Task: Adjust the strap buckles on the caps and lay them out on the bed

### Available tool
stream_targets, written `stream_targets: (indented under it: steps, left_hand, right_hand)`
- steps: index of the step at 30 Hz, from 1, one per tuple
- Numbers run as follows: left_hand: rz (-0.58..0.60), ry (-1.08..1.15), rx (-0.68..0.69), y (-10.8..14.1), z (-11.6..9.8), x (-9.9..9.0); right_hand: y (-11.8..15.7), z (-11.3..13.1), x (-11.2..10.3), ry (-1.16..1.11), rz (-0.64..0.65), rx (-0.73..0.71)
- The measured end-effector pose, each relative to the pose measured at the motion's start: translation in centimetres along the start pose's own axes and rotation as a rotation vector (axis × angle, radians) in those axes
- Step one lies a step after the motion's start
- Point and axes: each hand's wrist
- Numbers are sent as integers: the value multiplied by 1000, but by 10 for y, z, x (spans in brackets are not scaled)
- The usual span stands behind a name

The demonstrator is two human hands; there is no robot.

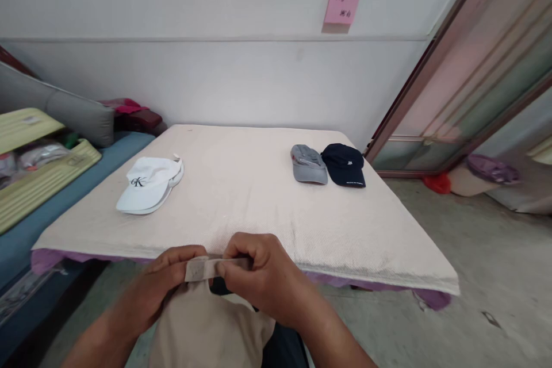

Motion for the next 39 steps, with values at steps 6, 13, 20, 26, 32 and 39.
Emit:
stream_targets:
  steps: [6,13,20,26,32,39]
  left_hand:
    - [125,75,-21,-1,-1,0]
    - [162,86,18,-1,3,2]
    - [139,76,-12,0,-2,9]
    - [76,16,-33,1,-11,12]
    - [-39,-38,-39,3,-9,13]
    - [-81,15,-121,9,-22,18]
  right_hand:
    - [-2,0,-4,-87,22,38]
    - [-2,0,1,-94,42,46]
    - [-4,0,2,-190,62,62]
    - [-7,-7,7,-348,41,74]
    - [-5,-14,18,-505,-11,39]
    - [-3,-10,21,-468,3,7]
Point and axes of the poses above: each hand's wrist, its own y-axis away from the middle knuckle, its own x-axis out of the palm, z = x × y, and after that the axes turned 11 degrees about -z, right-handed
